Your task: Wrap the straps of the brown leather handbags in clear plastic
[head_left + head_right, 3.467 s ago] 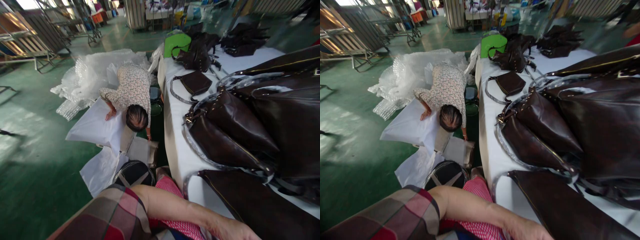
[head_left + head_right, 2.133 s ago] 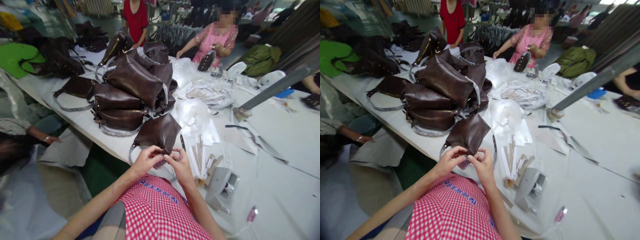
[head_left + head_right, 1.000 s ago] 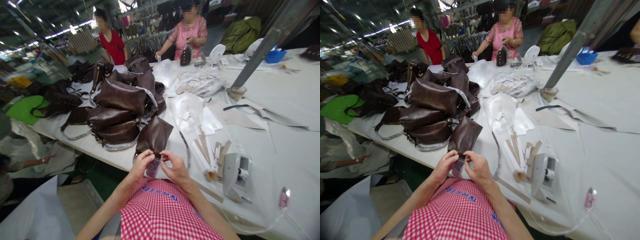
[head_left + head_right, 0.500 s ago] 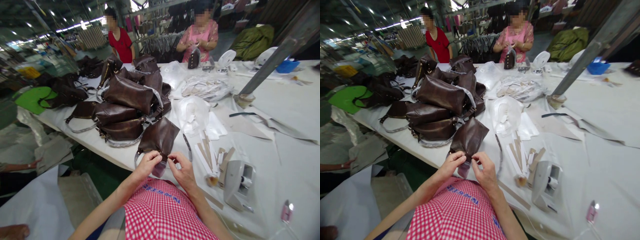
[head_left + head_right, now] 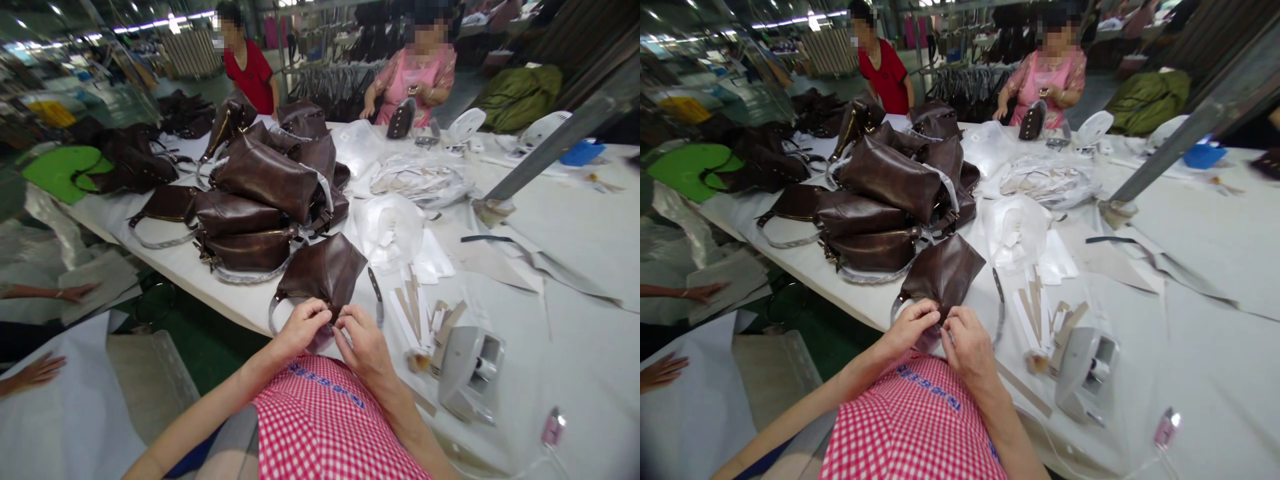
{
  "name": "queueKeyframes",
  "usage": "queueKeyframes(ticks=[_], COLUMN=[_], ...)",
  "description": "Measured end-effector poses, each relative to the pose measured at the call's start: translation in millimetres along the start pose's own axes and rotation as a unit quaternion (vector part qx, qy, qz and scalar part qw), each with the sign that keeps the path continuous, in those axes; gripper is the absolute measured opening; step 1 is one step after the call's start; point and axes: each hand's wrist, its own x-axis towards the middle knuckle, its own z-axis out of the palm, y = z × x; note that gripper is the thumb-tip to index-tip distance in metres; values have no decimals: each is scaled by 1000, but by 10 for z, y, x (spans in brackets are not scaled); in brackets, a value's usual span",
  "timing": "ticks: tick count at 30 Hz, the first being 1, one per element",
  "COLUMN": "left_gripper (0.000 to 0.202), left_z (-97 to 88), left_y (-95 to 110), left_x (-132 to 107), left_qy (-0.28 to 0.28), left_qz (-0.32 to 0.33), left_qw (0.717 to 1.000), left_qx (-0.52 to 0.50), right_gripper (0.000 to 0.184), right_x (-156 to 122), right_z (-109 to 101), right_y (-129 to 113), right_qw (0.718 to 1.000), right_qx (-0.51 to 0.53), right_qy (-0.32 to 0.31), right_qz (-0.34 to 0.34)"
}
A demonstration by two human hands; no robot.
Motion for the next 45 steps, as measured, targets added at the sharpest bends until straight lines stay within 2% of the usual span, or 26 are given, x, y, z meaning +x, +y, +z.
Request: queueKeyframes(ticks=[5,8,12,16,19,22,27,29,31,34,37,40,45], left_gripper=[23,22,28,35,32,27,24,22,20,15,13,14,7], left_z=[-18,-50,-96,-128,-162,-227,-352,-366,-344,-249,-119,-23,9], left_y=[-17,-8,-44,-126,-185,-205,-179,-186,-216,-293,-359,-371,-355], left_x=[-18,-72,-167,-208,-210,-213,-189,-149,-94,-13,11,-28,-85], left_qy=[-15,-62,-123,-114,-102,-123,-110,-123,-146,-163,-145,-119,-50], left_qz=[-11,-38,-79,-100,-104,-105,-91,-98,-93,-47,-13,-19,13], left_qw=[999,992,972,973,977,973,975,974,970,969,965,967,993], left_qx=[-33,-103,-183,-176,-158,-164,-170,-166,-169,-182,-217,-226,-111], right_gripper=[10,10,13,16,19,19,16,14,13,15,15,13,10], right_x=[-5,8,45,129,206,240,122,41,-30,-104,-154,-198,-212], right_z=[46,51,43,16,-20,-47,-25,3,33,76,114,150,210], right_y=[-10,0,41,111,144,162,243,290,329,362,374,388,426], right_qw=[998,996,996,988,974,965,974,980,984,987,992,995,995], right_qx=[-52,-76,-84,-107,-140,-151,-103,-72,-50,-43,-41,-40,-65], right_qy=[34,45,-15,-75,-113,-133,-114,-97,-79,-45,-15,-3,12], right_qz=[-28,-25,-34,-83,-137,-171,-167,-157,-153,-145,-121,-90,-78])
